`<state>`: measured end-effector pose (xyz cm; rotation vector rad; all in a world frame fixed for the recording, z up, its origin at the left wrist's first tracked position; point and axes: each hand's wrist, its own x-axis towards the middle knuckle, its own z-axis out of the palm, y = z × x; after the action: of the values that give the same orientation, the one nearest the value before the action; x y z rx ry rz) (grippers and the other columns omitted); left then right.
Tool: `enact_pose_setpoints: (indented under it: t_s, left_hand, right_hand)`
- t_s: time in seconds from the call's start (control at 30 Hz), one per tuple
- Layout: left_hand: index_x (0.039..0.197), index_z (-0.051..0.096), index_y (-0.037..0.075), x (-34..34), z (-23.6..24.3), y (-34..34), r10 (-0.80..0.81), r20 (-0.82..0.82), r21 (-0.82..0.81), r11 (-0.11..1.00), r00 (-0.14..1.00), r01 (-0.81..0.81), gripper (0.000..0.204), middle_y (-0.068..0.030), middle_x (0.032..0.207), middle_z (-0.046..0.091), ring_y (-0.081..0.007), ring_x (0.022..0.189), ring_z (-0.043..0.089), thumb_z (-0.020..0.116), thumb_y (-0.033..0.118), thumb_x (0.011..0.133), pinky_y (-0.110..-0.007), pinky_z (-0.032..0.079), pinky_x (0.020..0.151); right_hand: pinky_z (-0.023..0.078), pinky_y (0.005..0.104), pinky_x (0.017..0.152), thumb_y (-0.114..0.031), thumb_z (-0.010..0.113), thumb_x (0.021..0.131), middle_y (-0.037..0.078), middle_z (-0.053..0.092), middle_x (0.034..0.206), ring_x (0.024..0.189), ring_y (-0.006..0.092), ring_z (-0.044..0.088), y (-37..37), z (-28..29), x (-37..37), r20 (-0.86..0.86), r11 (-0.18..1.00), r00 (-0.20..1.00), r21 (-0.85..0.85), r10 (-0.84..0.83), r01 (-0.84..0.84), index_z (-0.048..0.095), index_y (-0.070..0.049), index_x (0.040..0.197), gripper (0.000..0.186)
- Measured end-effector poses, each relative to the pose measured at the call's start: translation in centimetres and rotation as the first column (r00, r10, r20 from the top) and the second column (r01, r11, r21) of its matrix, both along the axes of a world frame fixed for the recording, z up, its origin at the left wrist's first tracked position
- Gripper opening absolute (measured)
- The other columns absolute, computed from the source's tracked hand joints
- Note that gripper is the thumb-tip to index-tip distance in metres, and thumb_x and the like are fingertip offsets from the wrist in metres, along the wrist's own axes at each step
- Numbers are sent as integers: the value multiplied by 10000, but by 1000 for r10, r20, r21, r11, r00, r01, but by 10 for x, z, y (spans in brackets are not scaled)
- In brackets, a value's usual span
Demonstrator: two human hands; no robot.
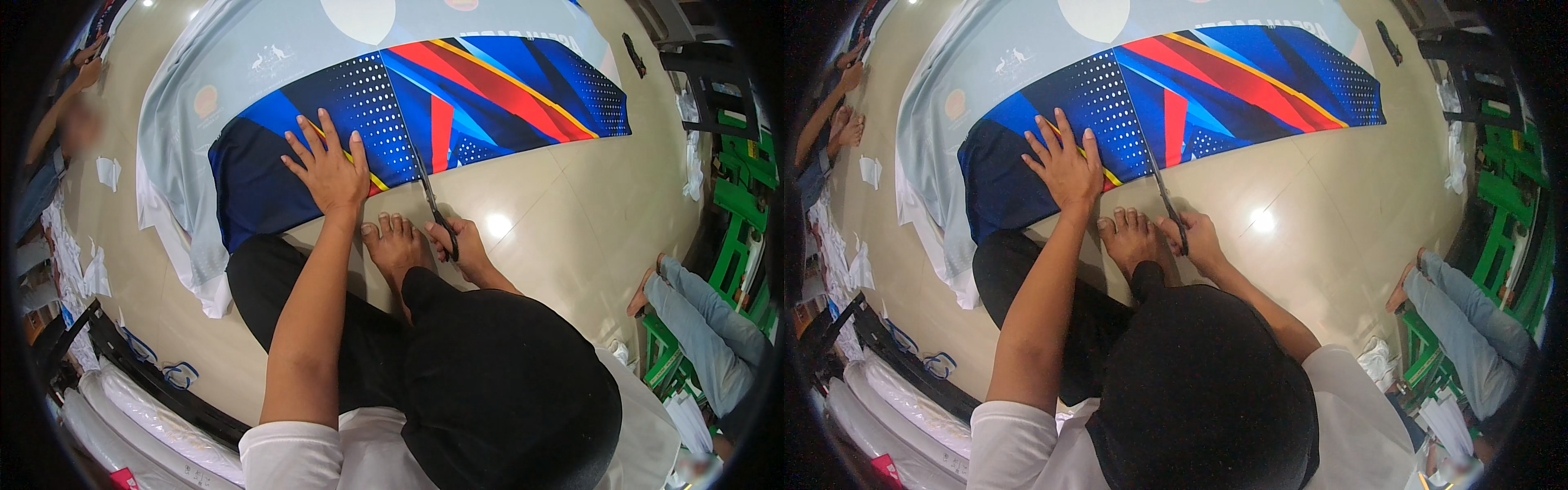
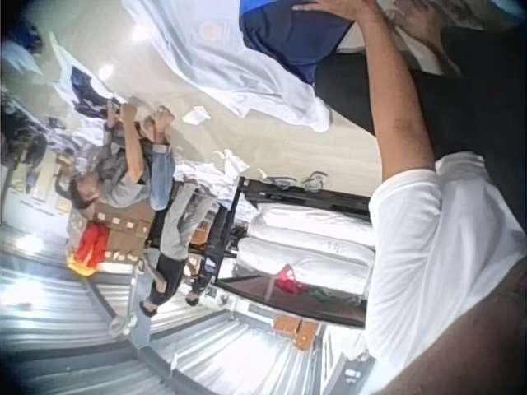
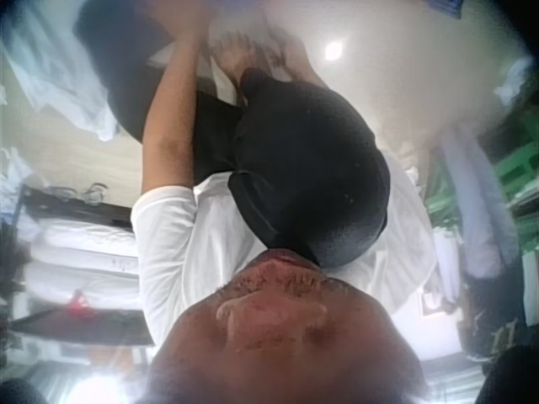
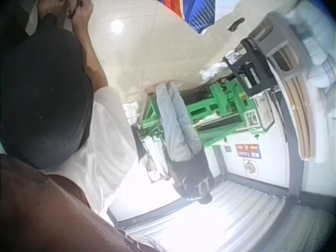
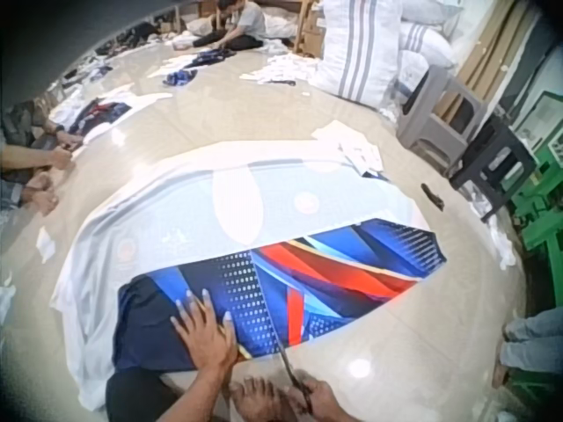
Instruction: The person sits on the floor and uses scissors to cut a large piece of patterned fabric. They align the fabric, cut along the edges, and trim the excess material to shape the piece.
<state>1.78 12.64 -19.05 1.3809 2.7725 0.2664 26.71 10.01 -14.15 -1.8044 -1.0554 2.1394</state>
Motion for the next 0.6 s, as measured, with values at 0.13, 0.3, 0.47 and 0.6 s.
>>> enact_pose_setpoints:
  t_s: [0.13, 0.3, 0.47, 0.6]
  left_hand:
    - [1694, 226, 185, 0, 0, 0, -1, 4, -1, 1000, 1000, 1, 719, -212, 1744, 162, -504, 1590, 112, 343, 549, 1085, -672, 62, 1254]
    - [1694, 225, 187, 0, 0, 0, -1, 4, -2, 1000, 1000, 1, 720, -211, 1745, 158, -500, 1592, 108, 343, 551, 1085, -672, 60, 1255]
    - [1694, 226, 186, 0, 0, 0, -1, 9, -4, 1000, 1000, 1, 717, -210, 1746, 156, -498, 1593, 106, 341, 549, 1085, -671, 57, 1255]
    - [1693, 227, 184, 0, 1, 0, 0, 9, -9, 1000, 1000, 0, 717, -211, 1746, 155, -497, 1594, 104, 340, 548, 1086, -668, 55, 1256]
  right_hand:
    - [414, 263, 502, -334, 774, 950, 8, 588, 623, 539, 87, 542, 5, -6, -5, 19, 999, 999, 24, 28, -28, 671, -35, 770, 364]
    - [414, 250, 485, -335, 780, 949, 0, 583, 645, 526, 79, 529, 12, 1, -14, 21, 1000, 1000, -7, 4, -4, 660, -46, 779, 356]
    - [398, 258, 499, -347, 785, 939, 4, 585, 618, 528, 85, 527, 10, -1, -14, 23, 1000, 1000, 1, -21, 21, 671, -37, 780, 366]
    - [399, 261, 490, -337, 790, 938, 4, 587, 617, 518, 86, 526, 9, -4, -13, 43, 1000, 999, 2, -3, 3, 671, -34, 777, 363]
